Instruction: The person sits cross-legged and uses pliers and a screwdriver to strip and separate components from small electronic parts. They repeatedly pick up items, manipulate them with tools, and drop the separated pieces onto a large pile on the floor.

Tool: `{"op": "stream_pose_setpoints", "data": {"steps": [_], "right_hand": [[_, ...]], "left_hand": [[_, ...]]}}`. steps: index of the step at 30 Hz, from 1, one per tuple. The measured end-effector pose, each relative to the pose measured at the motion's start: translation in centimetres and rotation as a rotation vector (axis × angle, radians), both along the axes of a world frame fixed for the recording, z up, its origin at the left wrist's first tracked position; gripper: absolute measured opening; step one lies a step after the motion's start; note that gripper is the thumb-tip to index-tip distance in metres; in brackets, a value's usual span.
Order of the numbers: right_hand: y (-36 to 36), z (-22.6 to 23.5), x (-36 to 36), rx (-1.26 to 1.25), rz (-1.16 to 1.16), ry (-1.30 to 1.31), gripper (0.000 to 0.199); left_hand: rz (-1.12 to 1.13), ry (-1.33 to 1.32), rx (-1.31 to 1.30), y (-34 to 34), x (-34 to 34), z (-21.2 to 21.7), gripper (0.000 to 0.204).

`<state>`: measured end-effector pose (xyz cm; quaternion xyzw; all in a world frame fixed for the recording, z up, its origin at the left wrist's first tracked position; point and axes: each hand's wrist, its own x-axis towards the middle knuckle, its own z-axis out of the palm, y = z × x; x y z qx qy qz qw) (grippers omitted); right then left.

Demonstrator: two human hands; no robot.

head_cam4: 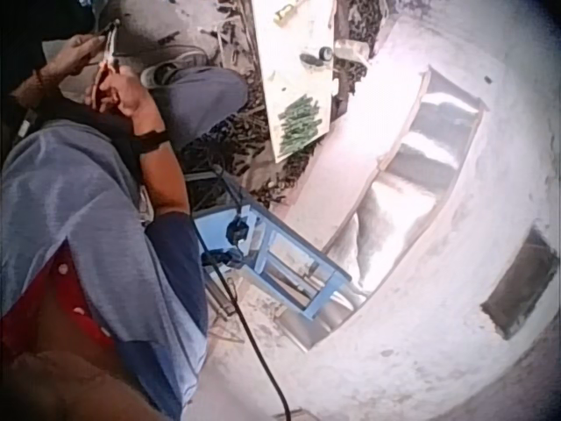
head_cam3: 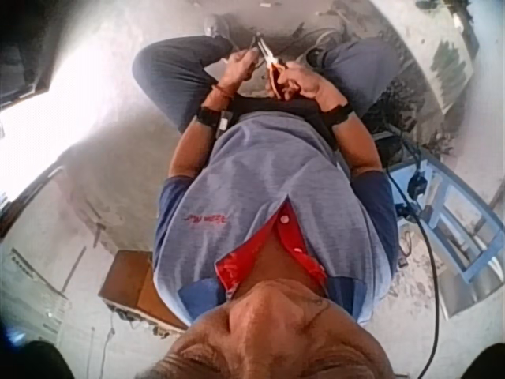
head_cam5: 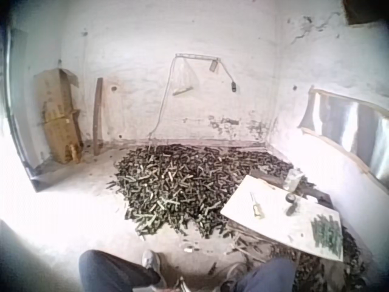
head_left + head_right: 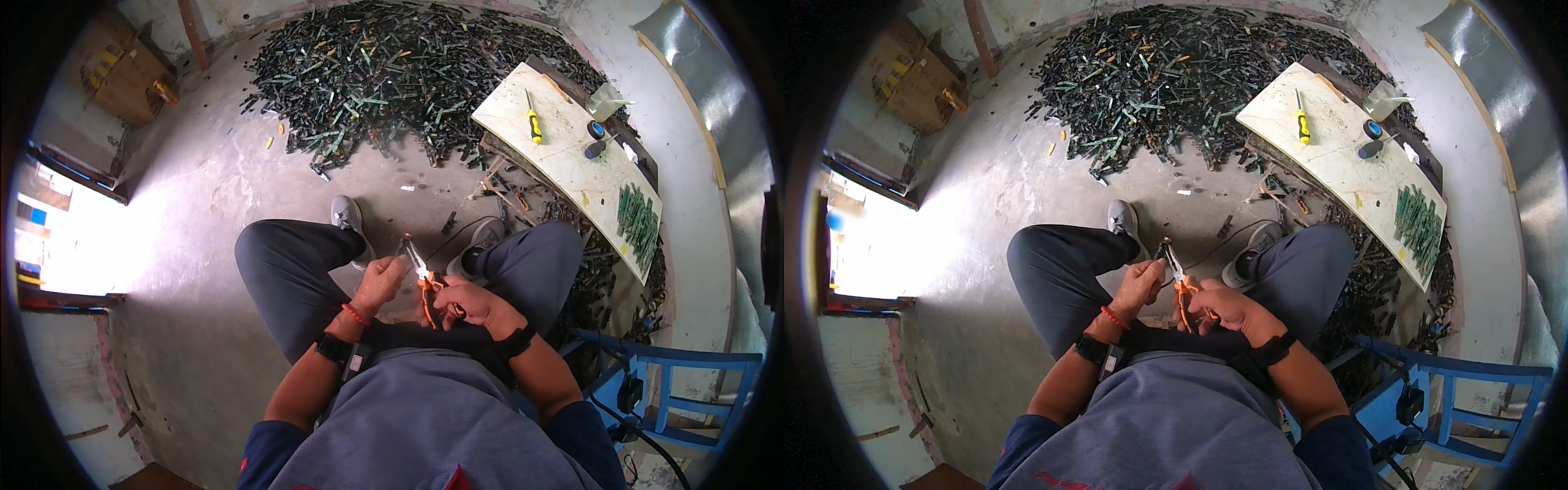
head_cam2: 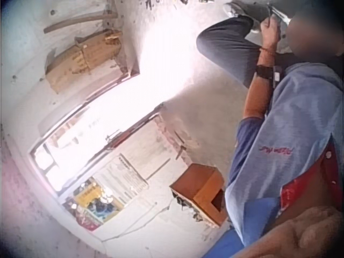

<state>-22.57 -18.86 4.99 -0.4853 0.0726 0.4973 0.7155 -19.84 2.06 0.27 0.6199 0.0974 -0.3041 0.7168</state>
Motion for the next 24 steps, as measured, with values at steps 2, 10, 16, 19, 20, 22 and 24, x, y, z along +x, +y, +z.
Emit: {"op": "stream_pose_setpoints", "data": {"steps": [2,10,16,19,20,22,24], "right_hand": [[0.0,0.0,0.0,-0.001,-0.005,0.006,0.040],[0.1,0.2,-0.3,-0.084,0.004,-0.018,0.038],[0.0,0.1,-0.1,-0.090,0.008,-0.015,0.036],[-0.1,0.3,-0.1,-0.094,0.000,0.004,0.036],[-0.1,0.2,0.0,-0.070,0.001,0.015,0.037],[-0.3,0.0,0.2,-0.024,0.005,0.038,0.038],[-0.3,0.0,0.2,-0.035,0.012,0.035,0.038]], "left_hand": [[0.002,-0.002,0.003,0.0,0.0,0.0,0.037],[0.018,0.039,0.001,-0.1,0.0,-0.1,0.037],[0.011,0.016,0.033,-0.4,0.0,0.2,0.037],[-0.010,-0.008,0.064,-0.3,-0.2,-0.2,0.037],[-0.024,-0.013,0.074,-0.2,-0.2,-0.4,0.037],[-0.036,-0.053,0.089,-0.3,-0.2,-0.9,0.037],[-0.030,-0.125,0.101,-0.3,-0.2,-1.6,0.037]]}}
